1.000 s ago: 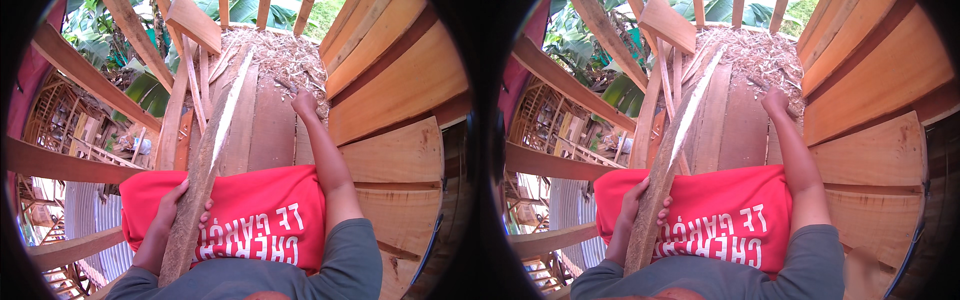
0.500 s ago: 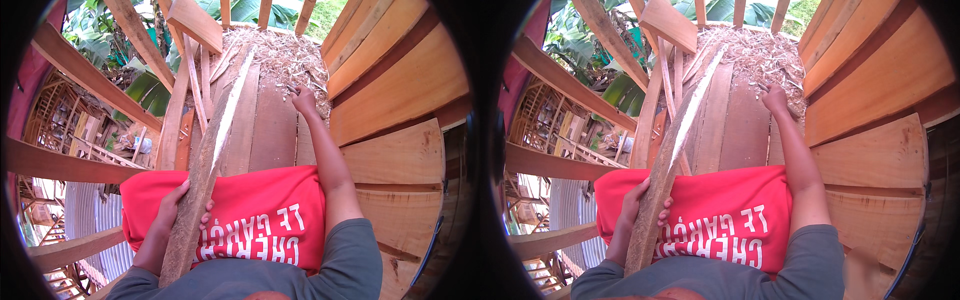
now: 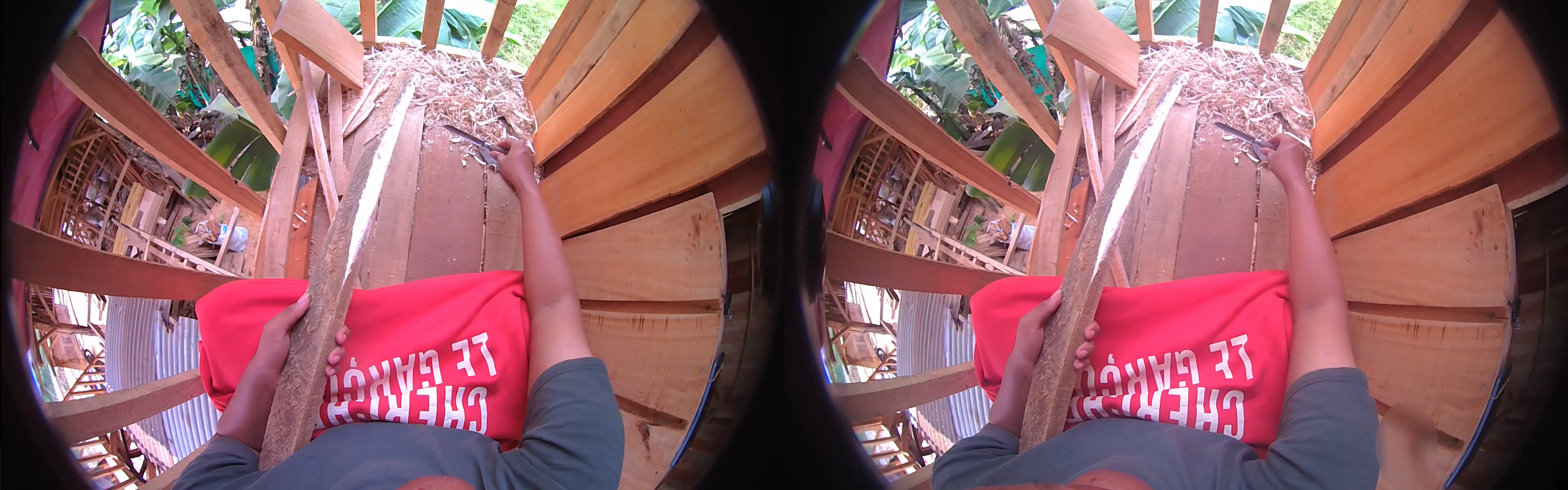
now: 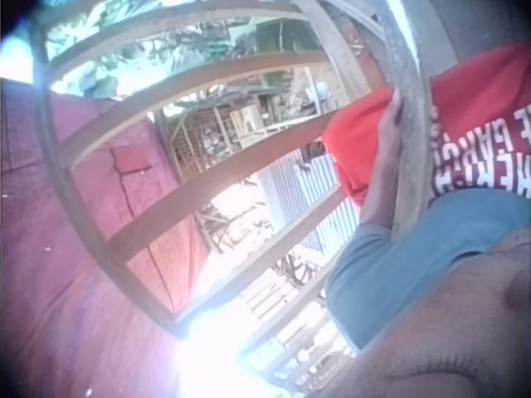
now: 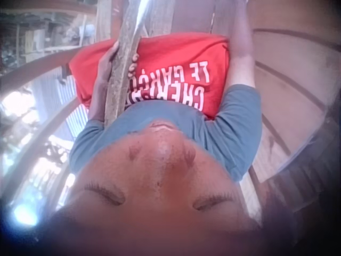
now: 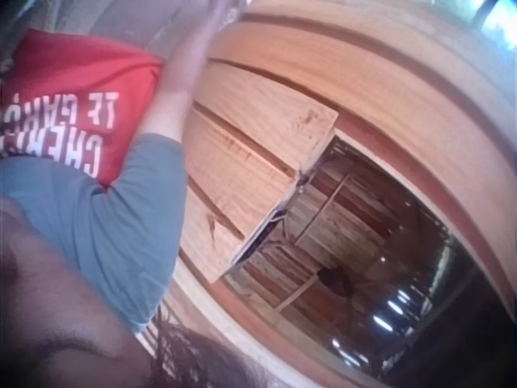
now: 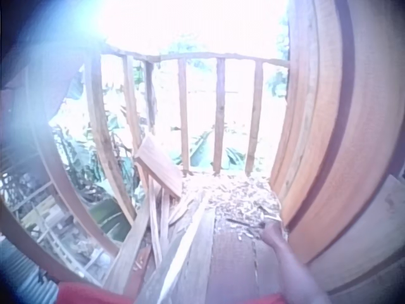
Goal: The person holds a long, thin piece of wood against their lap and uses a knife to shave off thin strips of wood. They repeatedly scrape the blade along the length of the wood to smooth the surface, creating a pile of wood shavings on the floor.
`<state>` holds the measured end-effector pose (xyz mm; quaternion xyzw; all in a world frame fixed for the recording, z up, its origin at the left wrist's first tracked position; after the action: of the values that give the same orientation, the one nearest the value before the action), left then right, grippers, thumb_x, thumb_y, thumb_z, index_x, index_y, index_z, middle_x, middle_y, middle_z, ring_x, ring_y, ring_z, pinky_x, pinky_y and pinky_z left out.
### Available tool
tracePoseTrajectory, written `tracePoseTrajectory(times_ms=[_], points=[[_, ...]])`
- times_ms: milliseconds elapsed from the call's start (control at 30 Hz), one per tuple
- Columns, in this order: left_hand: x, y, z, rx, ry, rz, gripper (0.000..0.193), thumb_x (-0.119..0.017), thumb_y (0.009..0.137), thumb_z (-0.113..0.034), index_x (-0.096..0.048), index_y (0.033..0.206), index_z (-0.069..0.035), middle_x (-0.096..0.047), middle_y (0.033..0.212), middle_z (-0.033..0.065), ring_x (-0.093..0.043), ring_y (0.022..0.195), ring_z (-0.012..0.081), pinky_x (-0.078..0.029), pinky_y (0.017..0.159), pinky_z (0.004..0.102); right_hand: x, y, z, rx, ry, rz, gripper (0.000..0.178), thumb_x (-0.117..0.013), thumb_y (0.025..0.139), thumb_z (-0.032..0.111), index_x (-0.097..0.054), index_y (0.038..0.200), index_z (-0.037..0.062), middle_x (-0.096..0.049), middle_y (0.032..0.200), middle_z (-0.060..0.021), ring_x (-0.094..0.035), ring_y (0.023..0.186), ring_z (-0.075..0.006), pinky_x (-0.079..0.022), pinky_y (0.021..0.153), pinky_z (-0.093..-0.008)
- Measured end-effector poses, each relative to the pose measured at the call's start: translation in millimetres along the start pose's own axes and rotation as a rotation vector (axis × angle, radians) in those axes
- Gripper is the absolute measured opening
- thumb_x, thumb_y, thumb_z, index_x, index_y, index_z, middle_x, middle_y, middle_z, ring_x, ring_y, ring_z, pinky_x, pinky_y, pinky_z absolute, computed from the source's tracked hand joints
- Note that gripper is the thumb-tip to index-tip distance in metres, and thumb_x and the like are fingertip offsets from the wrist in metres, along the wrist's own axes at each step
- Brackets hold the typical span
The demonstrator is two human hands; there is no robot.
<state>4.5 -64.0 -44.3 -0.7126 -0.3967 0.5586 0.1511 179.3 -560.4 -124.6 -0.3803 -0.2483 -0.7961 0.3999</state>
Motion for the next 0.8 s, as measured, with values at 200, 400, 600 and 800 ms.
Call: tracePoseTrajectory(times_ms=[200, 400, 600, 800], points=[[1, 0, 0, 0.011, -0.009, -0.012, 0.054, -0.032, 0.103, -0.049, -0.044, 0.135, -0.007, -0.057, 0.088, 0.0173, -0.057, 0.067, 0.0276, -0.049, 0.057, 0.0395, -6, 0, -23, 0.114, -0.239, 0.412, 0.023, -0.085, 0.072, 0.013, -0.076, 0.092, 0.0051, -0.075, 0.091, -0.0108, -0.071, 0.084, -0.0216, -0.054, 0.075, -0.0356], [1, 1, 1, 0.016, 0.028, -0.035, 0.055, -0.033, 0.103, -0.05, -0.045, 0.134, -0.007, -0.056, 0.087, 0.0165, -0.056, 0.065, 0.0267, -0.048, 0.055, 0.0386, 47, 11, -25, -0.099, -0.19, -0.159, 0.025, -0.084, 0.073, 0.016, -0.076, 0.096, 0.0089, -0.075, 0.093, -0.0096, -0.072, 0.086, -0.0234, -0.055, 0.075, -0.0364], [0, 5, 1, 0.02, 0.01, -0.001, 0.054, -0.031, 0.103, -0.049, -0.046, 0.134, -0.006, -0.057, 0.088, 0.0167, -0.057, 0.068, 0.0271, -0.049, 0.057, 0.0393, -3, -2, -18, 0.128, -0.228, 0.381, 0.021, -0.08, 0.078, 0.014, -0.073, 0.095, 0.004, -0.075, 0.092, -0.0111, -0.07, 0.079, -0.0215, -0.054, 0.072, -0.0339], [5, 9, 0, 0.014, 0.094, -0.073, 0.053, -0.033, 0.104, -0.047, -0.047, 0.131, -0.003, -0.059, 0.088, 0.0155, -0.058, 0.068, 0.025, -0.05, 0.057, 0.0375, -8, -40, 56, -0.013, 0.207, 0.504, 0.022, -0.065, 0.095, 0.023, -0.063, 0.106, 0.0031, -0.068, 0.086, -0.011, -0.065, 0.083, -0.0207, -0.051, 0.076, -0.0344]])
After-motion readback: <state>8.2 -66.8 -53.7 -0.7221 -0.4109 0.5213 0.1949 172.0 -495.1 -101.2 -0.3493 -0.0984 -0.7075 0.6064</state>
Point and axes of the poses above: each hand's wrist, its own y-axis towards the middle knuckle, its own x-axis out of the back of the hand, z = x × y, the point moved 9 cm from there along y, towards the middle knuckle
